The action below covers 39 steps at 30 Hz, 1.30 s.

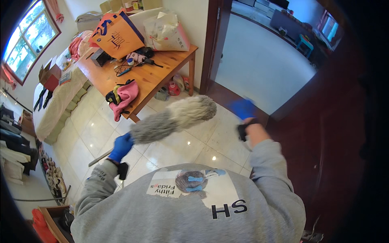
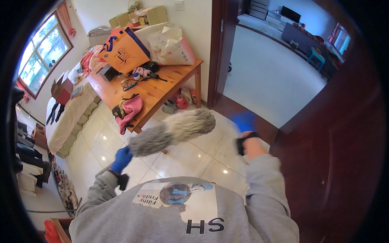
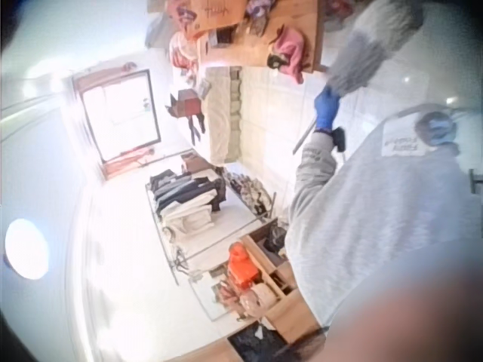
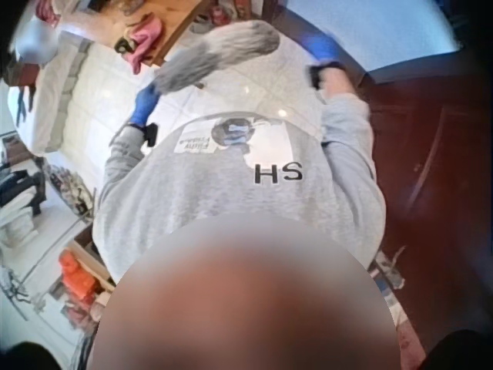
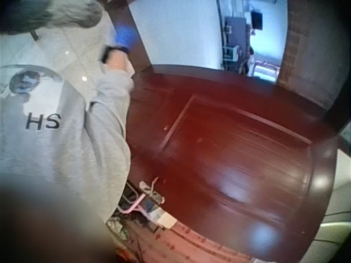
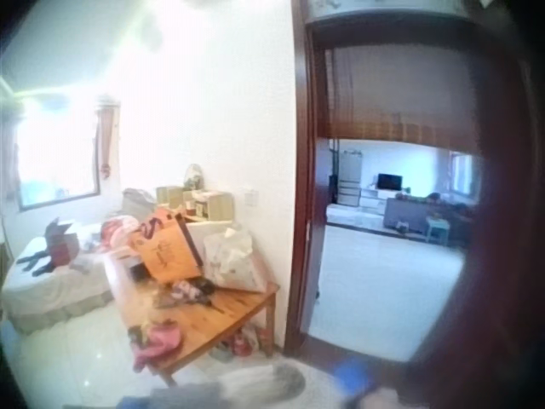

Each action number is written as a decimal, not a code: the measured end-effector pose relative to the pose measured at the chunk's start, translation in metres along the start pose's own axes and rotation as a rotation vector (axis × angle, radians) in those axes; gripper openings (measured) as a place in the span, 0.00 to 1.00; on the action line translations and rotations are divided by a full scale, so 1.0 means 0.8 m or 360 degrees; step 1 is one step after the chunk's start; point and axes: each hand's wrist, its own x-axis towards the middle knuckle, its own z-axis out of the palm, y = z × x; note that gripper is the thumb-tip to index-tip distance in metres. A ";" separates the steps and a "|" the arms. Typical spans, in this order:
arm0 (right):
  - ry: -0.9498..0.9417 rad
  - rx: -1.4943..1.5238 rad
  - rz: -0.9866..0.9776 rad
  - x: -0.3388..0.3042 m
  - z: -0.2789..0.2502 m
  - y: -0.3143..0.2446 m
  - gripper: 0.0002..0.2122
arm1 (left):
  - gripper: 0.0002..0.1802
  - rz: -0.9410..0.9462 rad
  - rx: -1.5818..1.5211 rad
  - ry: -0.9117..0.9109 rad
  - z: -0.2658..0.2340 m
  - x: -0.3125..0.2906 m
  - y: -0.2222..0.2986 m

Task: The person dusts the floor with a duster, picks up and moves several items including a pink cloth and a yellow cloth, then switches to a flat mop with a yellow microfiber pad to wipe the floor and clean a window. The person also hangs the pink cloth on a coat rack.

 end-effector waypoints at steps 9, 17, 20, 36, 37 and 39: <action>0.0637 -0.0456 -0.0974 0.063 0.094 -0.023 0.23 | 0.22 -0.0098 0.0024 -0.0201 0.056 0.011 0.024; 0.0693 -0.1296 0.0565 -0.034 -0.022 0.066 0.10 | 0.17 -0.0112 -0.0340 -0.0467 0.019 -0.024 0.021; 0.0820 -0.1609 0.1278 -0.085 -0.078 0.078 0.16 | 0.18 -0.0277 -0.0361 -0.0430 -0.003 -0.041 -0.010; 0.0809 -0.1836 0.1111 -0.138 -0.125 0.187 0.13 | 0.26 -0.0116 -0.0773 -0.0489 0.002 -0.030 -0.001; 0.0891 -0.1798 0.1308 -0.151 -0.139 0.210 0.13 | 0.25 -0.0094 -0.0691 -0.0335 0.007 -0.030 -0.010; 0.1017 -0.1397 0.1058 -0.151 -0.125 0.231 0.13 | 0.23 0.0024 -0.0837 -0.0180 0.018 -0.023 -0.018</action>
